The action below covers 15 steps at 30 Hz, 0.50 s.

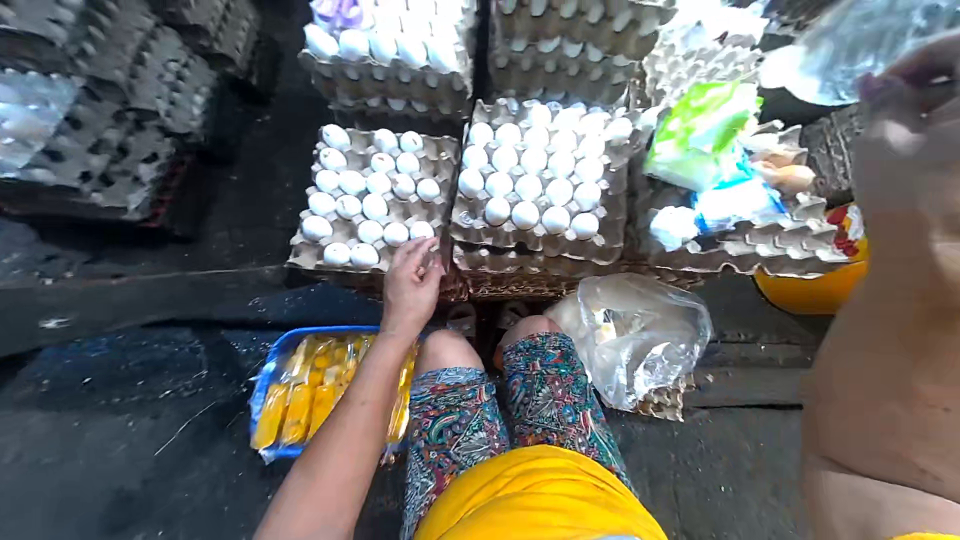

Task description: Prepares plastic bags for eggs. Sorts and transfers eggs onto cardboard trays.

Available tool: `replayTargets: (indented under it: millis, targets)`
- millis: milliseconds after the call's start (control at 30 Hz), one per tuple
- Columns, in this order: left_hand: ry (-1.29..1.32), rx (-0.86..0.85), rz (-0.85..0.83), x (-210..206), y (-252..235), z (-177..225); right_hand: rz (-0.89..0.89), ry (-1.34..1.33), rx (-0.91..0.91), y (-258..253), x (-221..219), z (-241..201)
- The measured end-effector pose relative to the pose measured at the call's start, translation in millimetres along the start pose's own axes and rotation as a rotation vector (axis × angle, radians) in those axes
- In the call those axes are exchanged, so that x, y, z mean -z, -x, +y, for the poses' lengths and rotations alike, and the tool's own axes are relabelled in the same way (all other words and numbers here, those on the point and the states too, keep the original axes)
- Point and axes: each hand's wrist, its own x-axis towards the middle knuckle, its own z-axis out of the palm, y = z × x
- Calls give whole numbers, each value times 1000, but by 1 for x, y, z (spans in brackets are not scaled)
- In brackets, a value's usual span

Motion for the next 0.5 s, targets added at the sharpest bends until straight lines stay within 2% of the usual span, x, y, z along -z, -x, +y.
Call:
replayTargets:
  millis: [67, 167, 300, 500]
  targets:
    - [-10, 5, -13, 1, 8, -6, 32, 53, -50, 16, 3, 41]
    - [-48, 73, -49, 3, 21, -8, -36, 120, -157, 54, 8, 66]
    - [-56, 132, -56, 4, 35, -6, -166, 113, -232, 69, 12, 60]
    - [-66, 158, -63, 1, 40, 11, -243, 86, -152, 61, 11, 62]
